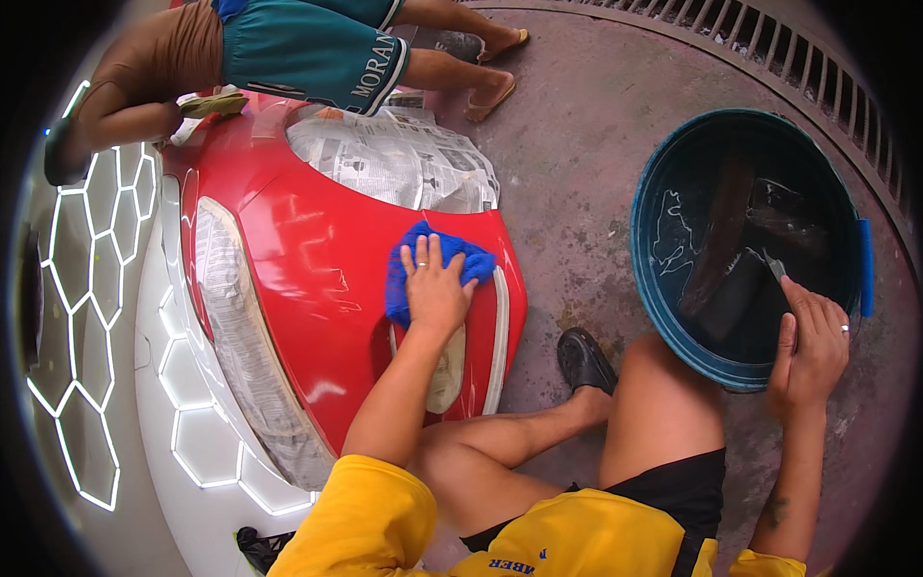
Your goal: The person wipes the white hood of a red car with a blue cloth, then uses a sanding block to smooth the red bumper area. They repeatedly dip the sanding block into a bucket of water and wipe the surface with the cloth.
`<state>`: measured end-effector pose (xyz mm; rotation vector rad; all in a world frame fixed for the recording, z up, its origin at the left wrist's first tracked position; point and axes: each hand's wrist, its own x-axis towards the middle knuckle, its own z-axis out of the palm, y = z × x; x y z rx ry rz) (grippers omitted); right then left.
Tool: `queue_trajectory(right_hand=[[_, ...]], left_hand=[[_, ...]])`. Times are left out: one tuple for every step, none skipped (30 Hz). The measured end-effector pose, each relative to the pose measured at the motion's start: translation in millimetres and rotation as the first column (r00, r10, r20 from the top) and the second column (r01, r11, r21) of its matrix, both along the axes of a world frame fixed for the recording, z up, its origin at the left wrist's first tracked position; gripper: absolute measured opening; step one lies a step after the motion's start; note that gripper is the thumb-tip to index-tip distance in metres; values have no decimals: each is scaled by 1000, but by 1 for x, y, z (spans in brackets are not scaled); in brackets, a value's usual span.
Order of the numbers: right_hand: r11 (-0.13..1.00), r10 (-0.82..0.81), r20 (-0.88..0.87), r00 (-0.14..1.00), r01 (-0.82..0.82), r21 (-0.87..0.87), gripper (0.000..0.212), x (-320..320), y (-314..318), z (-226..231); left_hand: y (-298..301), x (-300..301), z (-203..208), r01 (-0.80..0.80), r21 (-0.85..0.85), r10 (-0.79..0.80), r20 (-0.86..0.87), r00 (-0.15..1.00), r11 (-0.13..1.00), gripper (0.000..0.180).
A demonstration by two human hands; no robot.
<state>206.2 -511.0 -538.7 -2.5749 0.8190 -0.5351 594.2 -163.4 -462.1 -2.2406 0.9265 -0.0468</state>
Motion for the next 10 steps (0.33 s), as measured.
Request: queue_trajectory(right_hand=[[1000,-4,2,1000,4,-3,37,-1,0,-1],[1000,-2,1,1000,2,-11,37,-3,-1,-1],[1000,0,-4,1000,0,-20,37,-5,-2,-1],[1000,-3,-4,1000,3,-14,36,-5,-1,-1],[1000,14,-4,1000,-14,-7,36,-5,-1,0],[1000,22,-4,1000,-22,-8,36,-1,0,-2],[1000,26,-6,1000,-26,-10,36,-1,1,-3],[999,31,-17,999,-32,-13,36,-4,2,-4],[999,39,-18,999,-40,-17,36,-5,0,-5],[999,46,-19,999,-46,-22,37,-6,-1,-6]], left_hand=[[-6,-4,44,5,-8,-5,65,998,1000,58],[-2,-1,78,92,-103,-68,218,974,990,57],[-3,4,112,132,-119,-87,323,942,984,55],[1,10,144,133,-106,-78,411,908,985,55],[5,9,169,144,-90,-84,479,874,985,54],[15,11,176,157,-94,-95,474,876,983,57],[21,3,165,138,-88,-80,476,876,987,58],[23,-8,147,121,-83,-67,477,877,989,60],[23,-16,132,102,-78,-52,486,872,992,61],[23,-15,118,67,-62,-32,444,895,996,66]])
